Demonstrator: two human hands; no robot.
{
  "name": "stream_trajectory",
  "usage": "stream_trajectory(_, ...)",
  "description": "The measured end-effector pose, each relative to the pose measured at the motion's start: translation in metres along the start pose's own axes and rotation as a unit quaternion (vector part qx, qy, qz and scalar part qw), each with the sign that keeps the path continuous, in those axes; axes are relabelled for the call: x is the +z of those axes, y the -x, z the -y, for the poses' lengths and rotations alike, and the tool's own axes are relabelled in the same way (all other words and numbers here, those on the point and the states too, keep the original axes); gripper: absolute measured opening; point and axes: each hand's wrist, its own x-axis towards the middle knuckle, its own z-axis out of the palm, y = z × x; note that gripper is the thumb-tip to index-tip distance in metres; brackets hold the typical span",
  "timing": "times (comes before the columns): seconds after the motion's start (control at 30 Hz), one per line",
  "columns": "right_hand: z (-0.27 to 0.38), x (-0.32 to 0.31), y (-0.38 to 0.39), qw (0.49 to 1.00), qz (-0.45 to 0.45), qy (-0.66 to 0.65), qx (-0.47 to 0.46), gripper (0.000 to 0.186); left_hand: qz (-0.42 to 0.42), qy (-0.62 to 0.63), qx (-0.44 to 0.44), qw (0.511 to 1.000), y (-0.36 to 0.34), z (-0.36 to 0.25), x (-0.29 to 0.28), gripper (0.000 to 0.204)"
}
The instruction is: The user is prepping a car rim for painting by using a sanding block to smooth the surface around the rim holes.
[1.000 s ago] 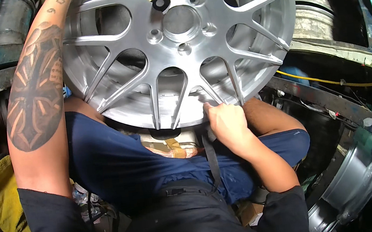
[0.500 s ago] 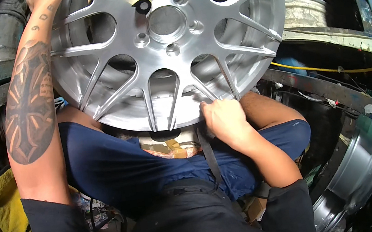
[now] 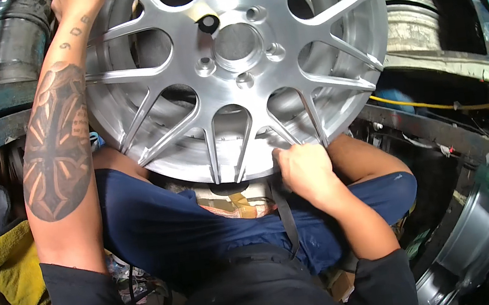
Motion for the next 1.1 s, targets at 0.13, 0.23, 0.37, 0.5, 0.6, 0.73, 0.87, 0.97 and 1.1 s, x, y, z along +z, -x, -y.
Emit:
stream_trajectory(0.13,-0.002,0.011,-0.006,1.0,-0.017,-0.01,-0.015,0.013,0.003,-0.025,-0.016,1.0,-0.006,0.002,0.006,0.05)
stream_trajectory(0.23,-0.003,0.007,-0.007,0.999,0.019,0.03,-0.025,0.012,-0.002,-0.046,-0.026,0.999,-0.01,0.0,0.006,0.05)
stream_trajectory(0.37,-0.006,0.005,-0.012,0.999,0.019,0.004,-0.038,0.015,0.012,-0.016,-0.042,0.999,-0.004,0.0,0.0,0.049)
stream_trajectory(0.5,-0.005,0.015,-0.014,0.999,0.026,0.018,-0.016,0.029,0.012,-0.039,-0.027,0.999,-0.005,-0.006,0.005,0.05)
stream_trajectory(0.6,-0.01,0.002,-0.015,0.999,0.043,-0.016,-0.014,0.026,0.02,-0.034,-0.035,0.999,-0.008,0.002,0.002,0.054)
stream_trajectory(0.73,-0.006,0.02,-0.016,1.0,0.008,0.002,-0.027,0.015,0.007,-0.052,-0.014,0.999,-0.009,0.001,0.011,0.055)
stream_trajectory(0.87,-0.006,0.004,-0.014,0.999,0.036,-0.022,-0.02,0.018,0.014,-0.056,-0.006,0.998,-0.006,-0.001,0.005,0.055)
stream_trajectory(0.97,-0.008,0.016,-0.017,0.997,-0.008,-0.064,-0.034,0.019,0.025,-0.057,-0.026,0.998,-0.007,-0.006,-0.001,0.056)
stream_trajectory(1.1,-0.003,0.01,-0.008,0.999,0.016,-0.021,-0.03,0.021,0.014,-0.071,-0.009,0.997,-0.007,-0.002,0.006,0.056)
